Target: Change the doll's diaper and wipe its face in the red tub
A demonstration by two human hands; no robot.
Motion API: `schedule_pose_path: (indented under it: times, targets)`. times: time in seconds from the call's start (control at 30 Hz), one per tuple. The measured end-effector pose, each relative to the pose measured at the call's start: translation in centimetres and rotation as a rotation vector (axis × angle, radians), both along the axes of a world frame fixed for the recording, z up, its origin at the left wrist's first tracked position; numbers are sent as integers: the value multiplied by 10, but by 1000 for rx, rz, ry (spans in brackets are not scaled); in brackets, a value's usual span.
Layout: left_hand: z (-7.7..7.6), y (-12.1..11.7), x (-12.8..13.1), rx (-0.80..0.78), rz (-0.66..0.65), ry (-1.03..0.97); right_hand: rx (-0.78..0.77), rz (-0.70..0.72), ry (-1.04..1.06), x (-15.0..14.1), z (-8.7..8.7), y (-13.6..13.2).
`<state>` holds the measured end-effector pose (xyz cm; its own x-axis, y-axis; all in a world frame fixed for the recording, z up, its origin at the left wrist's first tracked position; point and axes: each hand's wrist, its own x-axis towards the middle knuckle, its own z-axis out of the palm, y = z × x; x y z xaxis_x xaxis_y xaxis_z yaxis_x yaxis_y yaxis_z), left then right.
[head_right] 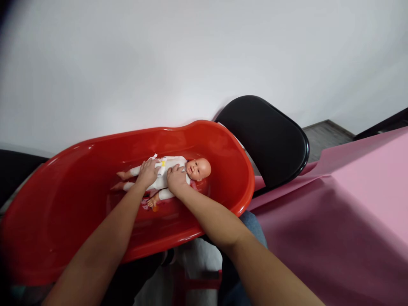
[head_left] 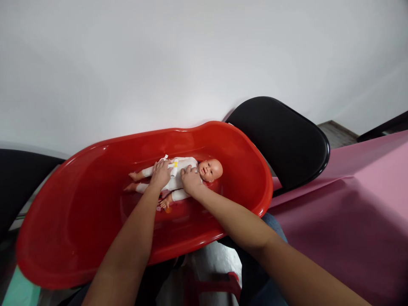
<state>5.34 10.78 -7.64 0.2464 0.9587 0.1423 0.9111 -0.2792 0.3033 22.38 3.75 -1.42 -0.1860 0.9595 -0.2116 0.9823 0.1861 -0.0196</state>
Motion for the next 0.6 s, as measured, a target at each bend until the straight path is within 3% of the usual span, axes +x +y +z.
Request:
schedule_pose_path:
  times: [0.17,0.4,0.6]
  targets:
    - [-4,-1,-11,-33,65,38,5,10,15,1,-1,0]
    - [-5,-5,-36,-67,298,142,-16,-13,3,-2,-2,2]
    - [6,-12,-50,-159,322,247,16,-8,-12,-1,2,0]
